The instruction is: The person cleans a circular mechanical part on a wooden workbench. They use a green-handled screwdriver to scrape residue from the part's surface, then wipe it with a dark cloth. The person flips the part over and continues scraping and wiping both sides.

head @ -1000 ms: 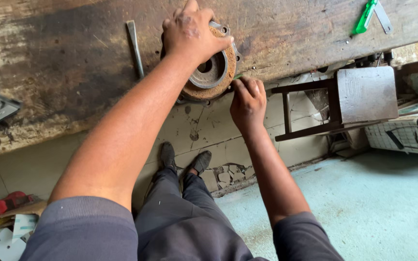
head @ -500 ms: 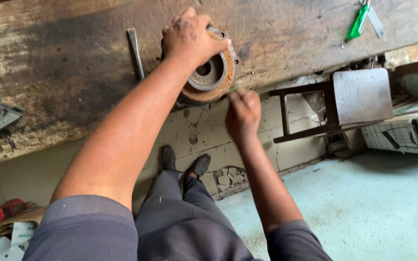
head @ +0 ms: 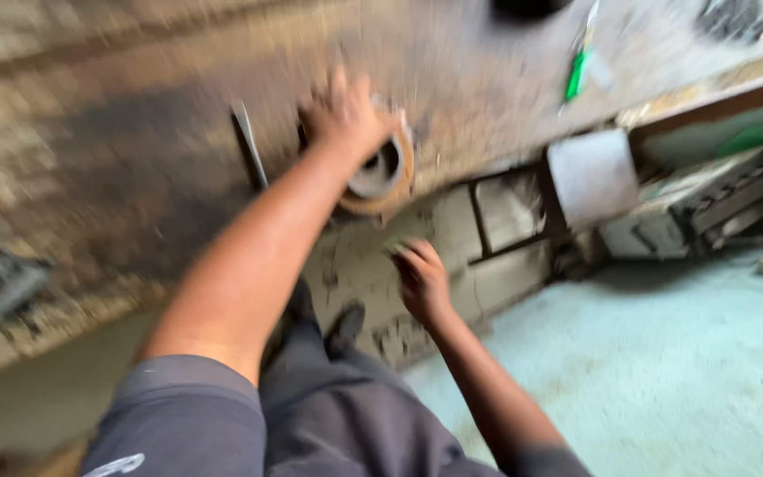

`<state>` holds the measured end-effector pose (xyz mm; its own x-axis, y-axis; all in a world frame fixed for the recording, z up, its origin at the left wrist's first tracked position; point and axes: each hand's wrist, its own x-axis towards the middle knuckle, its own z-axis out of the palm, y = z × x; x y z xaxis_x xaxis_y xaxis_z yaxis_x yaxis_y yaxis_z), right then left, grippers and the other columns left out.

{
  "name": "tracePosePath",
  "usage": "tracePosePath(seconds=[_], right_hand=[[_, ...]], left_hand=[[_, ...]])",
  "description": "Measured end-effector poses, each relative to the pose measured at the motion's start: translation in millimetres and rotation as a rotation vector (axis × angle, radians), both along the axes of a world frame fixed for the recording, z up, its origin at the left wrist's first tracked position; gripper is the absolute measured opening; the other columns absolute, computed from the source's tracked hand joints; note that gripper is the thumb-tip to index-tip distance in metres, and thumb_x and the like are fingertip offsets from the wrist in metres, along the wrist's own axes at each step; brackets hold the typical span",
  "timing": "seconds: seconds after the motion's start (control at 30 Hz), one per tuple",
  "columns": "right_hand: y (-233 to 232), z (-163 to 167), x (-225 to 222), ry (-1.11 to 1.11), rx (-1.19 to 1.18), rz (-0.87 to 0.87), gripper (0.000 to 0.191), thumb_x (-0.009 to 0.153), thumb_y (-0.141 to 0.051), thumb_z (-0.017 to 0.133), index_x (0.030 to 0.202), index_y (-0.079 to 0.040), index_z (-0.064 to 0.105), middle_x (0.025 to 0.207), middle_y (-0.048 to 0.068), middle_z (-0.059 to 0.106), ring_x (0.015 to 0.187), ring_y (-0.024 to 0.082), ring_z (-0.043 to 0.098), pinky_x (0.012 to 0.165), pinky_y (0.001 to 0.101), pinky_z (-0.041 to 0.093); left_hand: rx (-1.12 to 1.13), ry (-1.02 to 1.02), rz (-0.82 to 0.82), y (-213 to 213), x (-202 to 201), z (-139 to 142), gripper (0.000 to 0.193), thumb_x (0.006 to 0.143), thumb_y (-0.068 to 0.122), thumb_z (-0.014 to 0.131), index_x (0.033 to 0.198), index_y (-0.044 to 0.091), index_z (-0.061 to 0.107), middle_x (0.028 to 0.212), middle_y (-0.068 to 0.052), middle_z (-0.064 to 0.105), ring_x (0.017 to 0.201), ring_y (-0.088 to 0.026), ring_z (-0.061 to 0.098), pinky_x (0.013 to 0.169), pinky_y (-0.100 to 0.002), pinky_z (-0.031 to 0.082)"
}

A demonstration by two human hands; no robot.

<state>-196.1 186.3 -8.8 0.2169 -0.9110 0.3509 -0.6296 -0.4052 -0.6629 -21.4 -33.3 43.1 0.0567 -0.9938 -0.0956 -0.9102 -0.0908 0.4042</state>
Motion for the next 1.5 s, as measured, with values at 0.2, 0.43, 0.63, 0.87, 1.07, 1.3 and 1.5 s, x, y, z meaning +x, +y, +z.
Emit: tracePosePath(seconds=[0.2, 0.43, 0.63, 0.87, 1.07, 1.3, 1.5], right_hand=[[37.6, 27.8, -32.9, -0.087, 0.256, -0.252, 0.014, 0.09, 0.001, 0.069, 0.104, -0.001, 0.072, 0.099, 0.01, 0.069, 0.081, 0.022, 0.07, 0.073, 0.0303, 0.055], [62.2, 21.3, -7.9, -0.137, 0.268, -0.241, 0.015, 0.088, 0.001, 0.069, 0.103, -0.003, 0.072, 0.096, 0.01, 0.069, 0.08, 0.023, 0.07, 0.071, 0.0319, 0.055], [53.0, 36.5, -8.0, 0.008, 0.292, -0.08, 0.015, 0.089, 0.0, 0.07, 0.103, -0.003, 0.072, 0.092, 0.012, 0.066, 0.08, 0.029, 0.066, 0.067, 0.0357, 0.053], [42.0, 60.2, -3.5, 0.057, 0.244, -0.081, 0.014, 0.089, -0.001, 0.07, 0.103, -0.005, 0.072, 0.095, 0.011, 0.067, 0.085, 0.029, 0.068, 0.07, 0.0371, 0.055], [46.9, 67.8, 4.4, 0.128, 0.247, -0.062, 0.015, 0.091, -0.003, 0.07, 0.105, -0.006, 0.072, 0.097, 0.009, 0.068, 0.089, 0.028, 0.069, 0.073, 0.0368, 0.056], [55.9, 68.4, 11.3, 0.224, 0.174, -0.054, 0.014, 0.091, -0.006, 0.072, 0.104, -0.007, 0.072, 0.099, 0.009, 0.069, 0.094, 0.029, 0.069, 0.076, 0.0387, 0.056], [57.5, 65.5, 4.7, 0.209, 0.206, -0.087, 0.014, 0.091, -0.007, 0.071, 0.104, -0.008, 0.072, 0.1, 0.008, 0.069, 0.094, 0.029, 0.069, 0.077, 0.0387, 0.057]], left_hand=[[0.228, 0.076, -0.104, -9.9, 14.4, 26.3, 0.101, 0.07, 0.085, 0.07, 0.146, 0.02, 0.051, 0.163, -0.018, 0.027, 0.145, -0.043, 0.033, 0.104, -0.066, 0.04], [0.238, 0.082, -0.39, -8.1, 45.9, 51.5, 0.098, 0.07, 0.076, 0.074, 0.151, 0.028, 0.045, 0.158, -0.021, 0.031, 0.139, -0.045, 0.044, 0.108, -0.055, 0.043], [0.349, 0.154, -0.245, 4.9, 41.9, 53.1, 0.092, 0.079, 0.072, 0.071, 0.153, 0.025, 0.043, 0.154, -0.024, 0.036, 0.133, -0.045, 0.053, 0.108, -0.05, 0.046], [0.381, 0.274, -0.023, 30.7, 40.0, 54.4, 0.1, 0.087, 0.071, 0.066, 0.16, 0.018, 0.023, 0.151, -0.036, 0.032, 0.131, -0.052, 0.052, 0.109, -0.05, 0.046], [0.47, 0.189, -0.011, 36.7, 31.1, 75.7, 0.099, 0.091, 0.068, 0.061, 0.162, 0.016, 0.015, 0.151, -0.035, 0.029, 0.127, -0.052, 0.055, 0.101, -0.053, 0.052], [0.45, 0.109, -0.055, 45.3, 32.5, 98.4, 0.1, 0.094, 0.069, 0.059, 0.161, 0.01, 0.015, 0.148, -0.036, 0.032, 0.127, -0.049, 0.057, 0.098, -0.053, 0.054], [0.453, 0.155, 0.009, 47.1, 33.1, 95.6, 0.095, 0.091, 0.067, 0.062, 0.16, 0.018, 0.018, 0.156, -0.024, 0.027, 0.139, -0.049, 0.042, 0.099, -0.058, 0.052]])
